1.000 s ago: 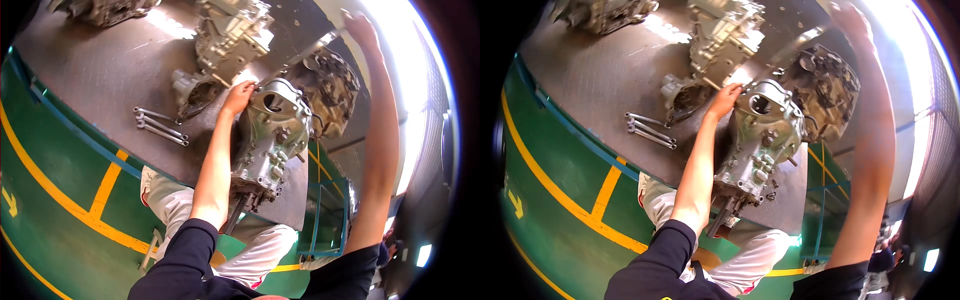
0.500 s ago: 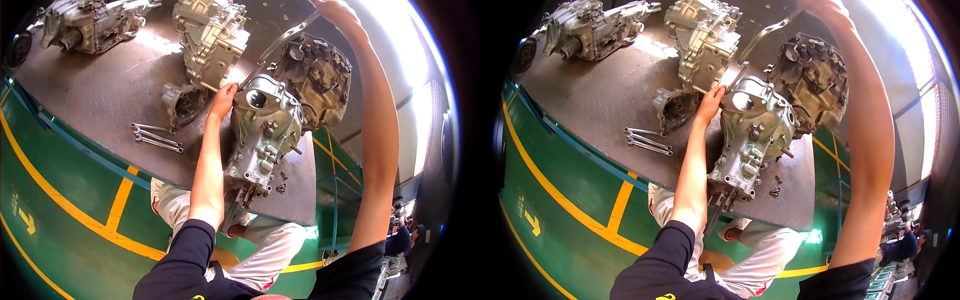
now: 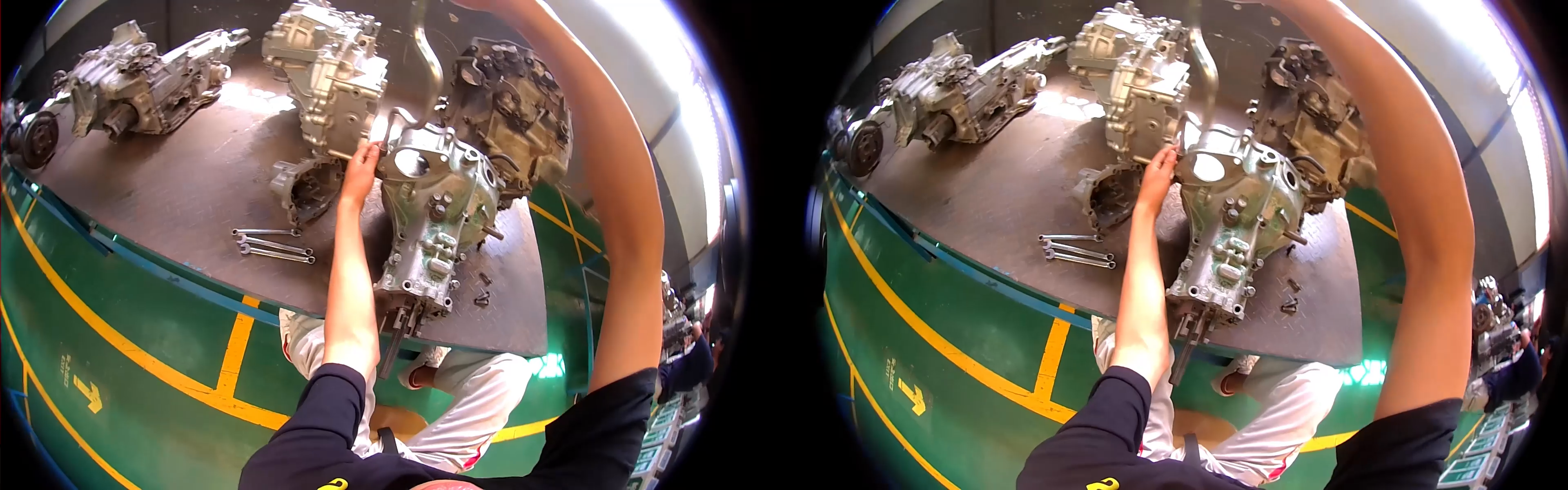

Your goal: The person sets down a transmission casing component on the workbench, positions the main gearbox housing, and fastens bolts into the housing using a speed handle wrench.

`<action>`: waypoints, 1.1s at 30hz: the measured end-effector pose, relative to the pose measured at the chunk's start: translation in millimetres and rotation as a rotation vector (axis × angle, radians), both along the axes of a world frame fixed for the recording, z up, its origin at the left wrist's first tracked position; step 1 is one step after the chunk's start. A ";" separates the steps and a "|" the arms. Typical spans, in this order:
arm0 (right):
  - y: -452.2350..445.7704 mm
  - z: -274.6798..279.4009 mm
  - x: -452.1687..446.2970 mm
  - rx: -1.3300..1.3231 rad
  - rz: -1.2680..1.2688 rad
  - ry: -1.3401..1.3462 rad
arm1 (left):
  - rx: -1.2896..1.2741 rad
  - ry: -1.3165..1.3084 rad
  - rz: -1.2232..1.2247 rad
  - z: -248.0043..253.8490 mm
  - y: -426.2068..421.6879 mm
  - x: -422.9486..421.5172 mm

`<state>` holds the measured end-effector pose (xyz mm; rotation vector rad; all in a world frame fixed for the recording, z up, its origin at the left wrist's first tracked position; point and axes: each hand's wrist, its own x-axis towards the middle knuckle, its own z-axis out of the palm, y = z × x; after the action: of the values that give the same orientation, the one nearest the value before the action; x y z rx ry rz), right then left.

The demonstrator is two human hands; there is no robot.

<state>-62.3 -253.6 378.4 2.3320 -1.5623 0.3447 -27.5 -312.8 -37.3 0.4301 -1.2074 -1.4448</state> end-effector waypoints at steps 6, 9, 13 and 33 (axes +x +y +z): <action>-28.6 7.7 -67.0 -0.182 -0.419 0.041 | 0.033 -0.071 -0.004 0.7 4.2 -2.2; -13.2 17.3 -51.3 -0.126 -0.531 0.156 | 0.018 -0.090 0.028 4.9 6.8 0.0; 1.7 28.8 -55.0 0.001 -0.706 0.359 | 0.021 -0.034 0.035 1.1 5.4 -4.3; 0.9 2.2 -117.5 -0.188 -0.216 -0.015 | 0.061 -0.004 -0.025 0.5 7.0 -4.6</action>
<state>-179.8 -252.8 380.6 2.0034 -1.6900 0.4373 -32.1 -305.8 -36.8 0.4608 -1.1778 -1.5053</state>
